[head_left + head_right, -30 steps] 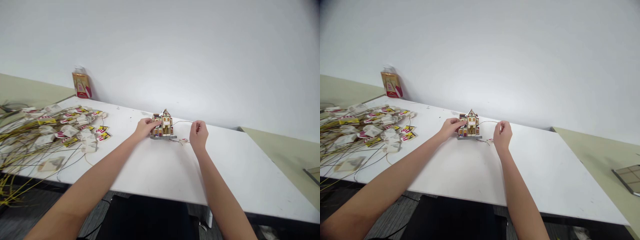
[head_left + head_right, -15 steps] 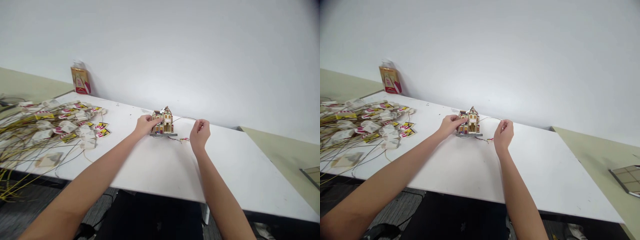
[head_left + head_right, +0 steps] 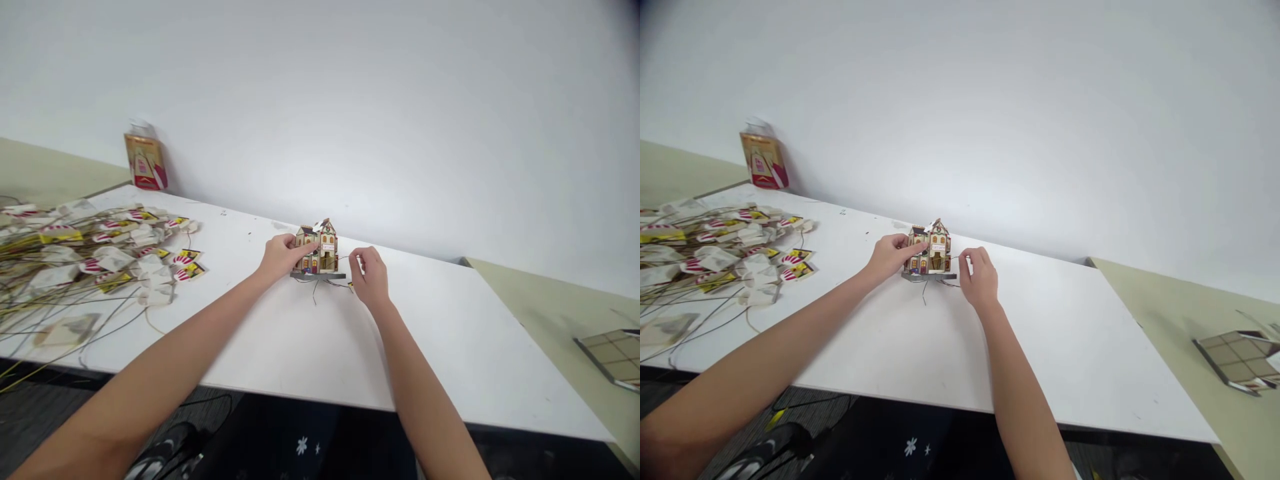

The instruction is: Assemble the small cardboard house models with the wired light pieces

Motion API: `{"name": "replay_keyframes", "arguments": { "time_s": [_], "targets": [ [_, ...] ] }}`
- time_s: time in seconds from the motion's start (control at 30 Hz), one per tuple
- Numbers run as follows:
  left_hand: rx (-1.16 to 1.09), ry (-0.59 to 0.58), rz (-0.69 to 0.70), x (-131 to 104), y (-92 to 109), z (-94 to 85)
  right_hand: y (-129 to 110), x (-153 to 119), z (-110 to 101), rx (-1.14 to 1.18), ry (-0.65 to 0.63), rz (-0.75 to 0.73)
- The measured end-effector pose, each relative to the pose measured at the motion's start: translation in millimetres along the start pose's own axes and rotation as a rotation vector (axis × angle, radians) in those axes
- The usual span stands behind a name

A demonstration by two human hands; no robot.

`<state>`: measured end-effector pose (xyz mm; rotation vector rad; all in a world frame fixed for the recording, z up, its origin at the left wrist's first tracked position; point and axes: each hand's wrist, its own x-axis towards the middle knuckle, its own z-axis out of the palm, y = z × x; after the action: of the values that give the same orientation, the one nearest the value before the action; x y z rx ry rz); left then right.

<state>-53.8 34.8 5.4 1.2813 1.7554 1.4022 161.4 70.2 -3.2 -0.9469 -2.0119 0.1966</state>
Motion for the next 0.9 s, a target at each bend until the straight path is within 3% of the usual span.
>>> {"name": "replay_keyframes", "arguments": {
  "time_s": [0.27,0.9],
  "targets": [
    [0.049,-0.004,0.055,-5.6,3.4,2.3,-6.2,-1.1,0.9,0.027,-0.196,-0.087],
    [0.061,-0.033,0.071,-3.0,-3.8,-2.9,-24.5,-6.6,3.4,-0.137,-0.342,-0.172]
  ]
}}
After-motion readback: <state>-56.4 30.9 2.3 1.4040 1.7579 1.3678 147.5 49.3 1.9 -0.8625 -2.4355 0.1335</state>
